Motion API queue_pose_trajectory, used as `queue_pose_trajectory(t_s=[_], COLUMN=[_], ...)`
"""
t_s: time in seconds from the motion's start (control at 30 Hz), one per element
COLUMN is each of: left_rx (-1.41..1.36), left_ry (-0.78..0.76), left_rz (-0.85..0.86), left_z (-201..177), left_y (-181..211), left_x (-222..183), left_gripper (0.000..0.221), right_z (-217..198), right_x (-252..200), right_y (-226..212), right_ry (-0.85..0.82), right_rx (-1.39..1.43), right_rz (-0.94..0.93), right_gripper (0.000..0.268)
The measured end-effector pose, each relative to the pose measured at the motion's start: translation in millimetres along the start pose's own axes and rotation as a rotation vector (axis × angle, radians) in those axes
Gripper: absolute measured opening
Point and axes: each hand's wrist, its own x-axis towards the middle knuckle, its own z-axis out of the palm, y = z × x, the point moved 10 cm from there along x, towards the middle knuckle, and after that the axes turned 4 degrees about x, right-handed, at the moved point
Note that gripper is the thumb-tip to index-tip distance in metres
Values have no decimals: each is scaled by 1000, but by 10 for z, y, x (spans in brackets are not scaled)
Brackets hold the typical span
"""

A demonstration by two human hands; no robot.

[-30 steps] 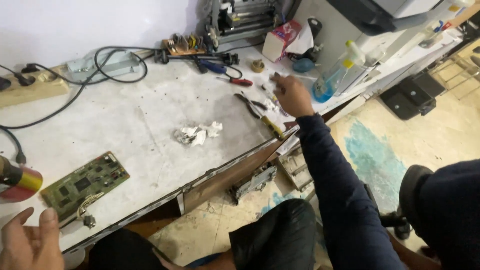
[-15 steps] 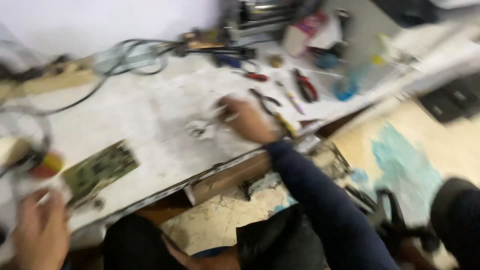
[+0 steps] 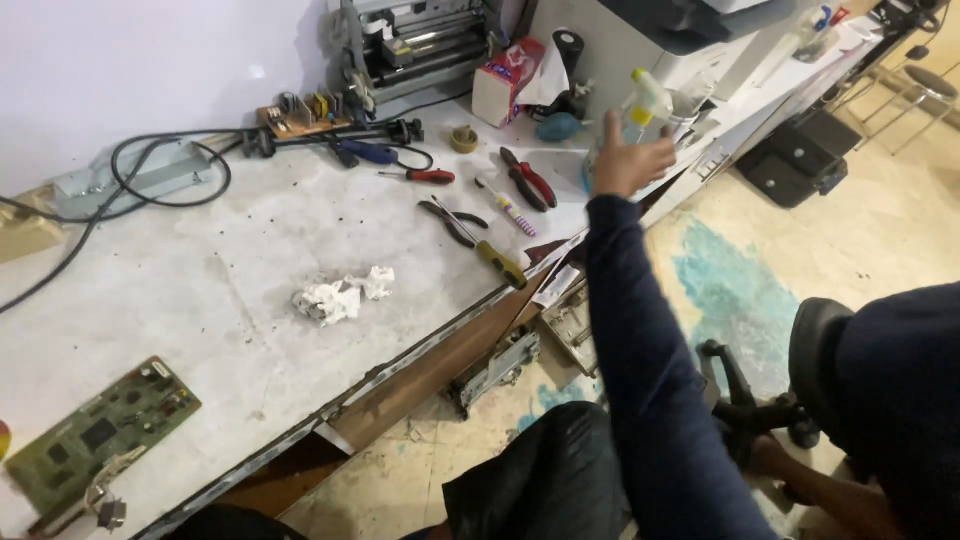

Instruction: Cleaning a circuit board using a toothbrush, cleaning solution, and a cloth on a repair bench.

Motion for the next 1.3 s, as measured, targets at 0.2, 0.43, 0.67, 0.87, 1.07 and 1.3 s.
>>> queue_pose_trajectory(t_s=[0.2, 0.43, 0.67, 0.87, 1.07, 1.3], left_rx=[90, 26, -381, -1037, -400, 388], left_ry=[31, 143, -168, -588, -445, -563], left_rz=[-10, -70, 246, -434, -167, 279], left_z=[-6, -47, 1349, 3473, 3450, 3545], left_y=[1652, 2446, 4086, 3173, 3240, 3305], left_x=[-733, -1260, -1186, -191, 379, 456], left_gripper=[45, 46, 58, 55, 24, 69], right_z=[796, -976, -1429, -1188, -1179, -1179], right_x=[682, -313, -2450, -3661, -3681, -3527], right_y=[87, -2252, -3404, -3333, -3270, -3139], right_ry=[-211, -205, -1093, -1427, -1432, -1448], right_rx=[374, 460, 156, -78, -220, -239], right_rz=[-161, -968, -1260, -717, -617, -562], right_gripper=[42, 44, 33, 50, 57, 58])
